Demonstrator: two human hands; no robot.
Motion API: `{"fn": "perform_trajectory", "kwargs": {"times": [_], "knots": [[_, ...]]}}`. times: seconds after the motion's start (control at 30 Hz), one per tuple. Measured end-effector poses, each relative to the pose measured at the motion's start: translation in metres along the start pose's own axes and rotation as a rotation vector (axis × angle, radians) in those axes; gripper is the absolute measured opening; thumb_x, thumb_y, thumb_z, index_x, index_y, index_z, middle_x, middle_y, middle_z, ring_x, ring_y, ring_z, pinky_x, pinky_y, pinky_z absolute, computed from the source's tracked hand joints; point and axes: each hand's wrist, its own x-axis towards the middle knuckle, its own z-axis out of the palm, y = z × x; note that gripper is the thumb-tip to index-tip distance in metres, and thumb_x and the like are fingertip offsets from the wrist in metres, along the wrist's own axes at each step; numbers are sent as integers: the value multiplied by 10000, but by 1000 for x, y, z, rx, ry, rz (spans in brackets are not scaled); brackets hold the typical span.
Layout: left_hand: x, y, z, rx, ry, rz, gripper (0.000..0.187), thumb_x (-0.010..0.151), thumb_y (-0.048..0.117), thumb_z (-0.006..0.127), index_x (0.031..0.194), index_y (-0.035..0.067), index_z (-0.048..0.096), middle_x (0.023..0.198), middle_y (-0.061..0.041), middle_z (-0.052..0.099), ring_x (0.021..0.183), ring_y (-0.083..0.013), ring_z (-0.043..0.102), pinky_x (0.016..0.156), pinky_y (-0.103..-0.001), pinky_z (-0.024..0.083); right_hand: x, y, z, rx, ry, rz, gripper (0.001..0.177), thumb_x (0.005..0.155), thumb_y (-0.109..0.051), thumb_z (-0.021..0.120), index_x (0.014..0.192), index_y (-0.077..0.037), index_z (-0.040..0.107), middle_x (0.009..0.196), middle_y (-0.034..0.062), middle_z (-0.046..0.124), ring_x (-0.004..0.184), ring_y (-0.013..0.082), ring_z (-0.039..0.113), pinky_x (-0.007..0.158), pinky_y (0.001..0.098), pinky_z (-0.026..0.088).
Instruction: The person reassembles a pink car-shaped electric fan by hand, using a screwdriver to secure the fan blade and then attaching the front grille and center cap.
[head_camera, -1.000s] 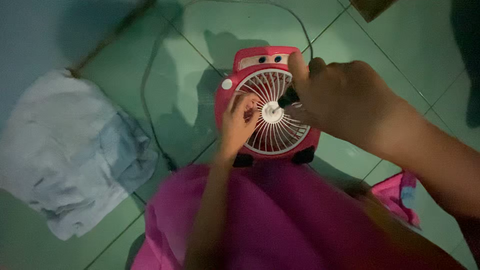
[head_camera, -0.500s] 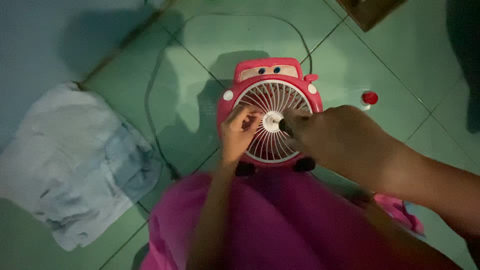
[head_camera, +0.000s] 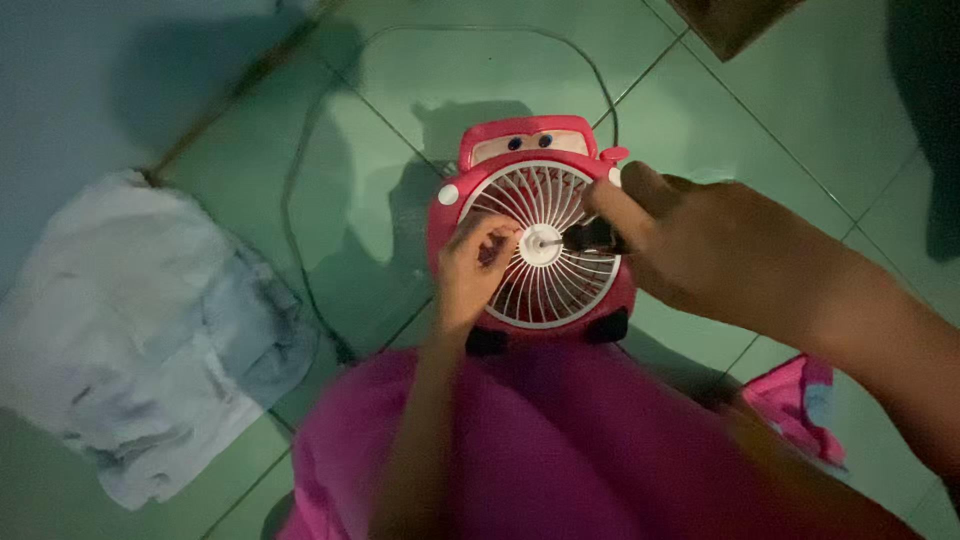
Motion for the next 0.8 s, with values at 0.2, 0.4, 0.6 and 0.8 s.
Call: {"fn": "perform_trajectory", "kwargs": {"times": [0.2,0.4,0.6,0.8], "knots": [[1,-4,1,54,-11,33,170,950,108,754,1104,72,690,1004,-60,719,817,-122,698,675,-279,579,0,-4,-1,-172,-255,94,380,987,-412,520,1210,-111,583,736,25,674,612,148,706,564,289,586],[2,-2,0,61,-19,8,141,970,126,761,1083,68,700,928,-57,660,769,-124,663,665,-289,560,2,-1,1,-312,-253,174,574,994,-641,435,969,-124,683,540,-26,638,444,94,597,482,255,491],[3,-1,3,70,3,73,182,944,118,774,983,19,626,902,-70,589,756,-147,608,666,-306,532,-22,24,19,-272,-132,122,514,923,-609,527,980,-129,700,648,5,687,450,119,624,491,277,537],[4,-2,7,150,15,140,235,954,102,796,920,20,578,875,-75,561,748,-194,608,694,-337,517,-81,91,70,-66,11,420,452,968,-477,575,1158,-78,666,805,73,702,572,134,667,559,283,563]]}}
